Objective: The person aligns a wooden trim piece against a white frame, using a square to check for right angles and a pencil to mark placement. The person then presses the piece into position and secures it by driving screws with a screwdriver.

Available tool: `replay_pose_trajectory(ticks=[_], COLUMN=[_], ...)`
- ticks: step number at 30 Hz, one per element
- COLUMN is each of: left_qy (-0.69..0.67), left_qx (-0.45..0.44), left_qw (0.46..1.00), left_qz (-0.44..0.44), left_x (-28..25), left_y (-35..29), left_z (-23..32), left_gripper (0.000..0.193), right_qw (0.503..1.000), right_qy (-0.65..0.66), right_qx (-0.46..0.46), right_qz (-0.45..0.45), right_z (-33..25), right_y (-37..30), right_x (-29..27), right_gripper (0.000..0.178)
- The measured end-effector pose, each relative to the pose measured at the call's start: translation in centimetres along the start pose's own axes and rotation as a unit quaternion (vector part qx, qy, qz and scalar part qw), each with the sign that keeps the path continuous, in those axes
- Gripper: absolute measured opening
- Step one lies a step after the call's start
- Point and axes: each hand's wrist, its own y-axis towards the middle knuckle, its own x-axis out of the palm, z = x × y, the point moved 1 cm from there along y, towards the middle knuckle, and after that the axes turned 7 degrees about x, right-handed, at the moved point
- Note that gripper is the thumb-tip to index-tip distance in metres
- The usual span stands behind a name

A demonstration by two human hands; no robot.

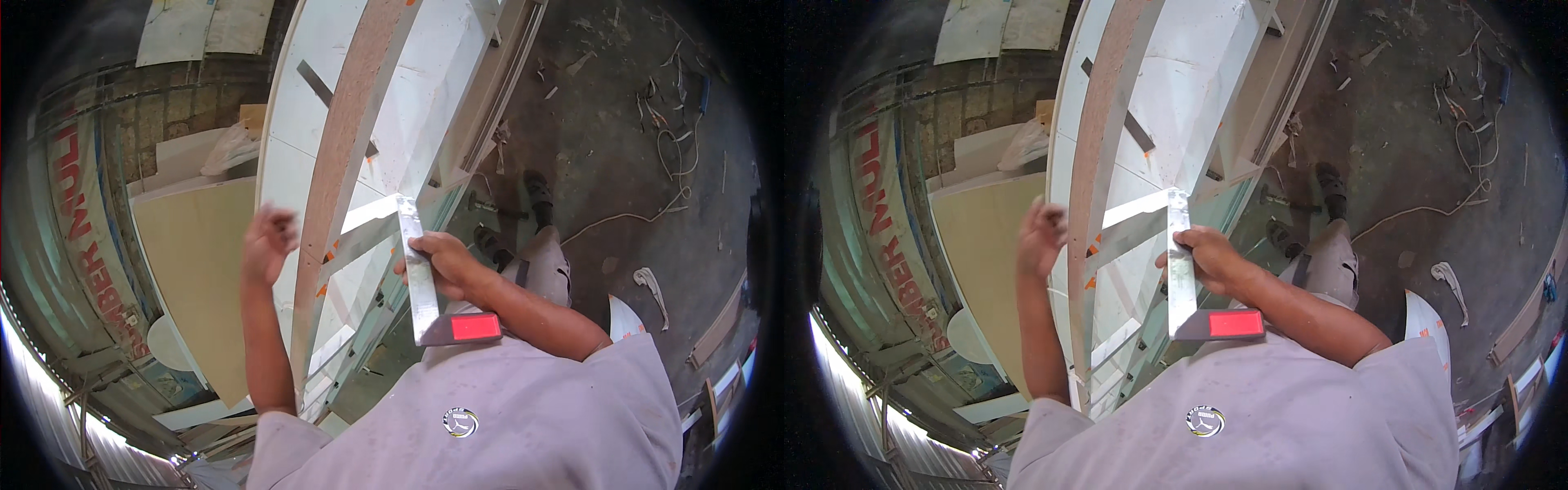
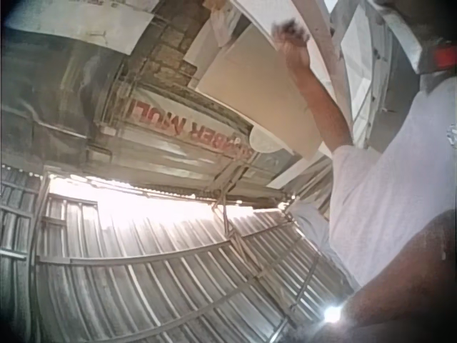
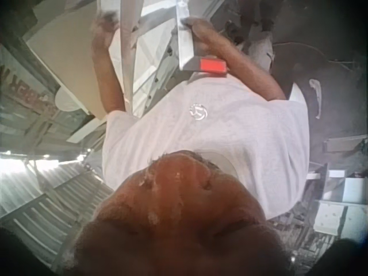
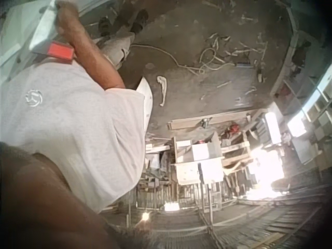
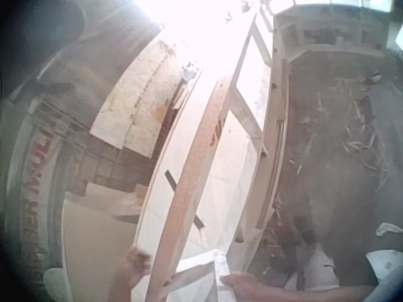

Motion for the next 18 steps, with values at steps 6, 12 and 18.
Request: replay_pose_trajectory(ticks=[6, 12, 18], left_qy=[0.451, 0.426, 0.498], left_qx=[-0.157, -0.291, -0.27], left_qw=[0.866, 0.774, 0.765], left_qz=[-0.15, -0.367, -0.305], left_x=[6.6, 11.9, 8.1], left_y=[10.2, 12.0, 13.7], left_z=[-8.3, -8.6, -12.0], left_gripper=[0.074, 0.076, 0.071], right_qw=[1.0, 0.998, 0.999], right_qy=[-0.009, -0.057, -0.024], right_qx=[-0.002, -0.018, -0.006], right_qz=[-0.015, -0.001, 0.021], right_z=[0.3, -0.5, -0.5], right_y=[3.3, 5.1, 5.0], right_x=[0.0, 0.8, 2.5], right_gripper=[0.022, 0.022, 0.019])
